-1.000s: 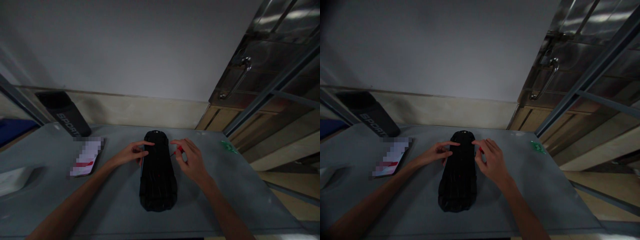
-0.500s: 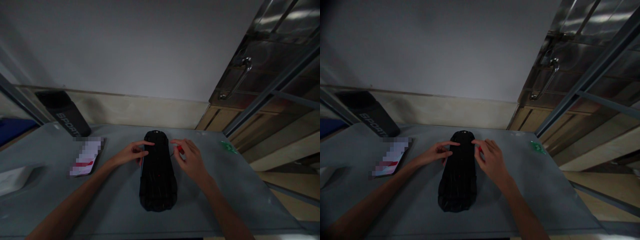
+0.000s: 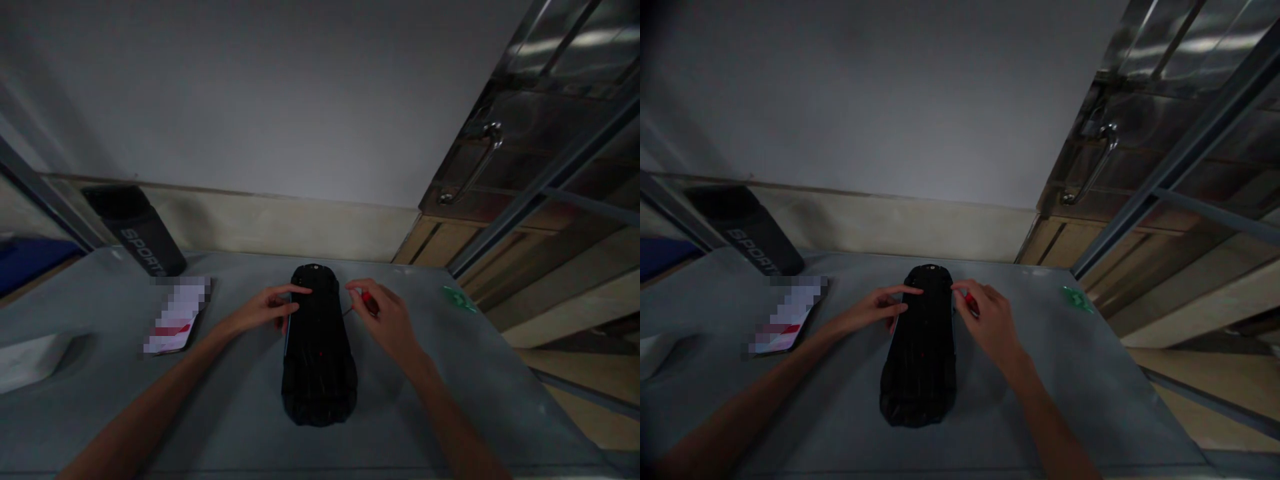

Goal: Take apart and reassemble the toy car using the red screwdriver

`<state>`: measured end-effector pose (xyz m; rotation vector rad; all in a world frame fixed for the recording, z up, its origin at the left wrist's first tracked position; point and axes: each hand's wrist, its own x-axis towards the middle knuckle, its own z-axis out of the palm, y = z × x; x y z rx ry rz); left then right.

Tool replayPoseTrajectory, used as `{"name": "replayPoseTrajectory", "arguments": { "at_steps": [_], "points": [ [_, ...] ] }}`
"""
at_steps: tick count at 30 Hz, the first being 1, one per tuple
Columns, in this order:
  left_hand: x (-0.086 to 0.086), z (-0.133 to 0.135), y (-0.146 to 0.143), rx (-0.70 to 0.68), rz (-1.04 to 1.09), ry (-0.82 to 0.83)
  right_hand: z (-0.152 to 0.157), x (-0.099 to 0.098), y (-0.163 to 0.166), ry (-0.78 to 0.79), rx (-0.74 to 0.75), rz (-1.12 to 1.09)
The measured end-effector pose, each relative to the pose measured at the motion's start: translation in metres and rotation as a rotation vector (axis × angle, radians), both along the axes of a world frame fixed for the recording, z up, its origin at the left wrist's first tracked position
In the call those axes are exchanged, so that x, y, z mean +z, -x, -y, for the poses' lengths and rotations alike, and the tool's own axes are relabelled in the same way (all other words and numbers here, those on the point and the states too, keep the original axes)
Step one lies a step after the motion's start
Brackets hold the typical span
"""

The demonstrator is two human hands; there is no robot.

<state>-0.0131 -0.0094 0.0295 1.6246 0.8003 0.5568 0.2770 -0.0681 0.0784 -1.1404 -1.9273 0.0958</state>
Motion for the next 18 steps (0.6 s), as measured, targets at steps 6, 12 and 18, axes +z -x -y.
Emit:
{"name": "replayPoseTrajectory", "arguments": {
  "at_steps": [6,12,18],
  "points": [
    [-0.002,0.0,0.0,-0.011,0.071,0.018,0.005,0.018,0.017,0.097,0.022,-0.224],
    [-0.01,-0.002,0.0,-0.016,0.102,0.013,0.0,0.023,0.06,0.257,0.263,-0.122],
    [-0.018,-0.005,0.001,-0.026,0.147,0.017,-0.013,0.023,0.074,0.28,0.324,0.029]
  ]
}}
